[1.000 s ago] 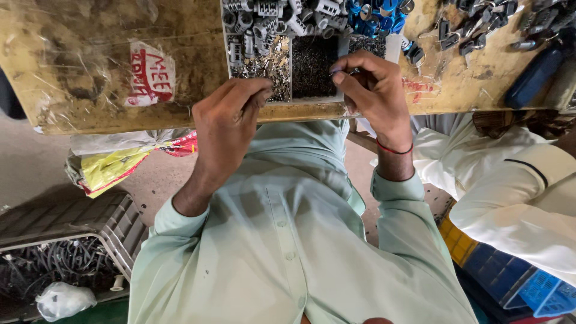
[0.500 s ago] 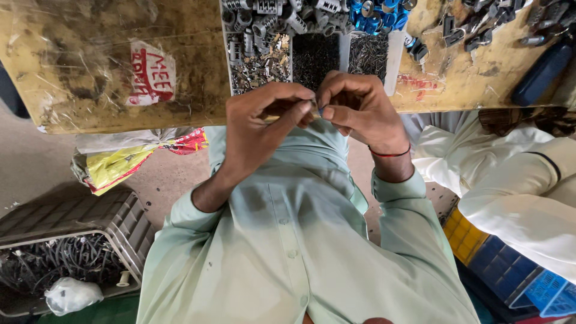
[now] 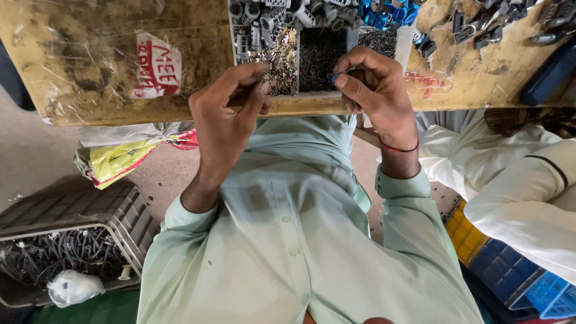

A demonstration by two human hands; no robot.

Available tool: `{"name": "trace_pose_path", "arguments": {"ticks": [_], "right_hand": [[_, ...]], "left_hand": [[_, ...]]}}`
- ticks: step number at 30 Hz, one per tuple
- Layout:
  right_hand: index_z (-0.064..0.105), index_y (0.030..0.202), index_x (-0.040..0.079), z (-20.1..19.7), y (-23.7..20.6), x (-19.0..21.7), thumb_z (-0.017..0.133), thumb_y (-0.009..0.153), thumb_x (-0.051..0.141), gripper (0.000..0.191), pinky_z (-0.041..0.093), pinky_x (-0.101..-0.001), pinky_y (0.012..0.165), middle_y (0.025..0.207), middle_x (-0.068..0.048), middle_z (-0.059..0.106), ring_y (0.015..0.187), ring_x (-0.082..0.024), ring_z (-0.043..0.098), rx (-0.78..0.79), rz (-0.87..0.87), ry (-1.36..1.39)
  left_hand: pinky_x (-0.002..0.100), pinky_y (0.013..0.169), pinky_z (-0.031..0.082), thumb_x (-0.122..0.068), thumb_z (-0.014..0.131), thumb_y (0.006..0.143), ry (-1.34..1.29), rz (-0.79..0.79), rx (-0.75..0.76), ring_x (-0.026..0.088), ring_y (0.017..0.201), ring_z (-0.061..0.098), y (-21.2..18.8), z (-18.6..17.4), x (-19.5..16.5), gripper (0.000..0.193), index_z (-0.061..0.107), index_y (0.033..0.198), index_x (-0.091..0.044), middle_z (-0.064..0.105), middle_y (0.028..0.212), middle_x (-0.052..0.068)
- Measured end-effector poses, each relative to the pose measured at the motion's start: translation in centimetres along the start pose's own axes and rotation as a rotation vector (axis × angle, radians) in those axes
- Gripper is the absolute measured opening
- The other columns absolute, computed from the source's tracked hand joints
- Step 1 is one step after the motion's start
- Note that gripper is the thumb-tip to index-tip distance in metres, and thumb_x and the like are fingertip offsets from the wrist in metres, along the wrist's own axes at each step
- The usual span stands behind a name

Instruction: The person assembles lock cylinders by hand at a workbench. They repeatedly pick small metal pins and springs from a tray, insert them into a cylinder, and place the completed unit on the table. The process is repeated multiple times with consistent hand movements.

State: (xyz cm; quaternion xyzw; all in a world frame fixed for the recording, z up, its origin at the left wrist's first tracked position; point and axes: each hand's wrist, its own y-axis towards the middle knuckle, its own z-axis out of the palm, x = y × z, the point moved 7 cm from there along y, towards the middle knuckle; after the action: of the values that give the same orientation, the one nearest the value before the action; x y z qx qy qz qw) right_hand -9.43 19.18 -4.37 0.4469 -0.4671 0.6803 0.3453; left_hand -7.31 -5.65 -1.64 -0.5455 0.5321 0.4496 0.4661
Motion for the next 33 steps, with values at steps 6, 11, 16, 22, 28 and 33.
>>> {"name": "trace_pose_path", "arguments": {"ticks": [6, 11, 16, 22, 28, 33], "right_hand": [[0.061, 0.109, -0.004, 1.1, -0.2, 0.9, 0.069, 0.105, 0.001, 0.010, 0.042, -0.0210, 0.056, 0.097, -0.003, 0.059, 0.064, -0.004, 0.053, 0.064, -0.035, 0.026], [0.061, 0.109, -0.004, 1.4, -0.3, 1.5, 0.068, 0.106, 0.001, 0.010, 0.041, -0.0191, 0.052, 0.102, -0.004, 0.058, 0.063, -0.004, 0.053, 0.080, -0.065, -0.014], [0.063, 0.108, -0.003, 2.5, -0.7, 1.6, 0.069, 0.105, 0.005, 0.011, 0.038, -0.0180, 0.050, 0.103, -0.005, 0.059, 0.060, -0.003, 0.050, 0.166, -0.050, 0.057], [0.063, 0.107, -0.002, 3.2, -1.1, 1.8, 0.070, 0.105, 0.009, 0.013, 0.039, -0.0183, 0.054, 0.105, -0.004, 0.059, 0.063, -0.003, 0.051, 0.244, -0.031, 0.065], [0.063, 0.108, -0.003, 2.9, -1.7, 1.9, 0.072, 0.104, 0.009, 0.015, 0.042, -0.0188, 0.056, 0.106, -0.004, 0.060, 0.067, -0.004, 0.054, 0.240, -0.021, 0.008], [0.063, 0.109, -0.003, 2.9, -2.0, 1.5, 0.073, 0.101, 0.006, 0.015, 0.043, -0.0210, 0.055, 0.097, -0.004, 0.061, 0.068, -0.006, 0.057, 0.245, 0.043, 0.040]], "left_hand": [[0.023, 0.070, 0.059, 0.002, 0.072, 0.104, -0.081, -0.006, -0.034, 0.009, 0.080, 0.074, -0.1, 0.7, -0.2, 0.008, 0.068, 0.110, 0.001, 0.073, 0.093, 0.005], [0.024, 0.074, 0.062, 0.003, 0.070, 0.104, -0.215, -0.050, -0.029, 0.010, 0.083, 0.074, -0.2, 0.5, 0.4, 0.012, 0.062, 0.113, 0.003, 0.073, 0.096, 0.007], [0.027, 0.074, 0.064, 0.006, 0.067, 0.106, -0.423, -0.095, 0.151, 0.014, 0.084, 0.074, -0.7, 2.7, 0.3, 0.013, 0.069, 0.118, 0.004, 0.074, 0.099, 0.011], [0.029, 0.078, 0.068, 0.002, 0.068, 0.104, -0.648, -0.147, 0.270, 0.016, 0.089, 0.077, -1.1, 5.6, -0.2, 0.013, 0.069, 0.117, 0.003, 0.075, 0.100, 0.011], [0.029, 0.076, 0.068, 0.003, 0.068, 0.104, -0.575, -0.012, 0.276, 0.018, 0.091, 0.077, -1.1, 5.4, -1.0, 0.014, 0.072, 0.118, 0.000, 0.075, 0.107, 0.013], [0.028, 0.076, 0.068, 0.003, 0.070, 0.104, -0.475, 0.056, 0.296, 0.017, 0.090, 0.078, -1.0, 5.1, -1.5, 0.015, 0.072, 0.118, -0.001, 0.075, 0.104, 0.011]]}}
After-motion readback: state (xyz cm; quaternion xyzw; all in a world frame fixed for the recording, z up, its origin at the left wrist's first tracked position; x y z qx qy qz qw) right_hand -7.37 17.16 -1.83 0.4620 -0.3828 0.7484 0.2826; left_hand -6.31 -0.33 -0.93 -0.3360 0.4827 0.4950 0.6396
